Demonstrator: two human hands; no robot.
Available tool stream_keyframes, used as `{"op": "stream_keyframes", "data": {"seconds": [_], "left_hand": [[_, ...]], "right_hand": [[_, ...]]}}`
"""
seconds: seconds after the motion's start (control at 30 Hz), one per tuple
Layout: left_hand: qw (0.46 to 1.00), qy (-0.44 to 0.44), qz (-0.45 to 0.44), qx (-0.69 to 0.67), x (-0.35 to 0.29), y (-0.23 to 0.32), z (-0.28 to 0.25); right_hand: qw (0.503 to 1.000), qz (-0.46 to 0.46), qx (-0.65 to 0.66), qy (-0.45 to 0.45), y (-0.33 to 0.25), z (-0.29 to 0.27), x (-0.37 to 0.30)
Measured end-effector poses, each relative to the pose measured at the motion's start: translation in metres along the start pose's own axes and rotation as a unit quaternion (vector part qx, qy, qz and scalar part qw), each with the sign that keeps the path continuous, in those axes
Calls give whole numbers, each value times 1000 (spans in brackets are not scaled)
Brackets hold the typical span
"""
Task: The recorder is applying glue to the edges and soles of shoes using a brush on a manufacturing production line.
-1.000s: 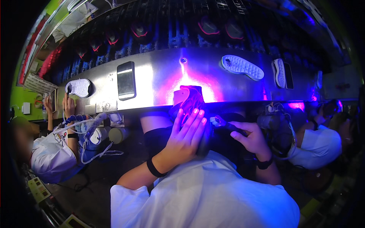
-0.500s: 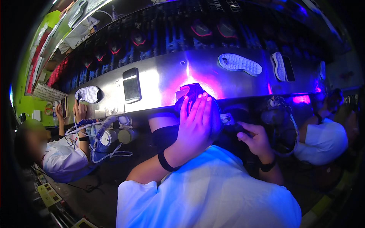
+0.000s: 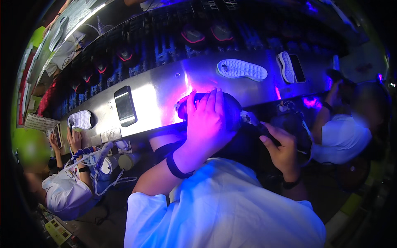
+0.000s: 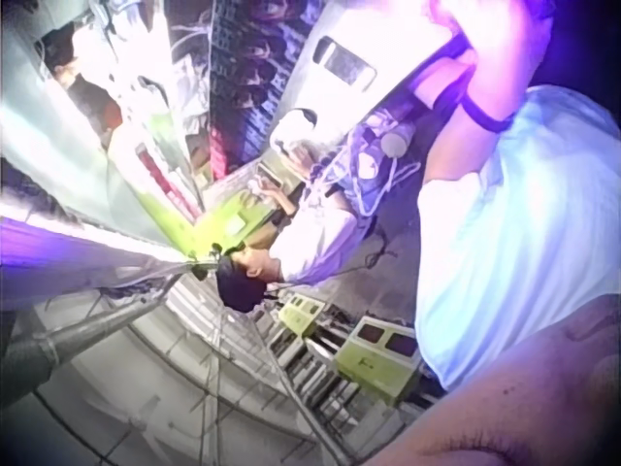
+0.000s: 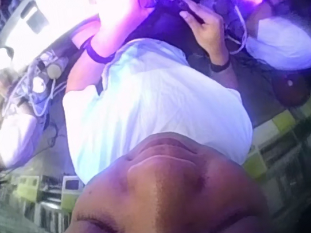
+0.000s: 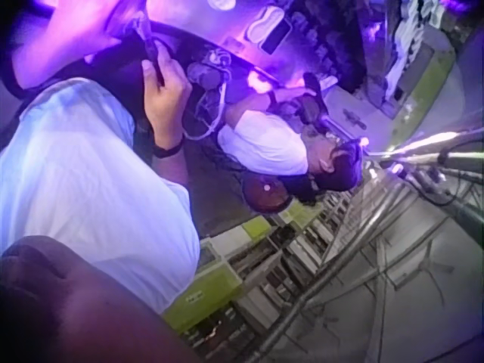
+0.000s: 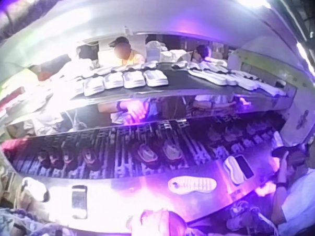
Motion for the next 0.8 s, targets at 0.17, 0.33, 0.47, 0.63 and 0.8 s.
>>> {"op": "stream_keyframes", "data": {"seconds": [0.17,0.33,0.47,0.63,0.8], "left_hand": [[999,-9,-12,-46,17,-26,7],[998,-20,-14,-63,32,-45,-3],[999,-13,-24,-26,32,-66,-16],[993,-108,-17,46,5,-106,-12],[987,-132,-35,-82,-24,-109,-25]], "right_hand": [[999,-19,-26,-43,-13,-1,38],[995,-85,-34,-38,-15,13,74],[995,-93,-18,-39,9,37,84],[953,127,257,-96,54,77,71],[979,-26,149,-135,5,64,103]]}}
Point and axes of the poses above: each hand's wrist, its own x-axis towards the middle knuckle, its own z-axis out of the palm, y = z × x, the point moved 6 cm from there along x, towards the middle knuckle, and after that the axes turned 1 degree about x, right-handed, at the moved point
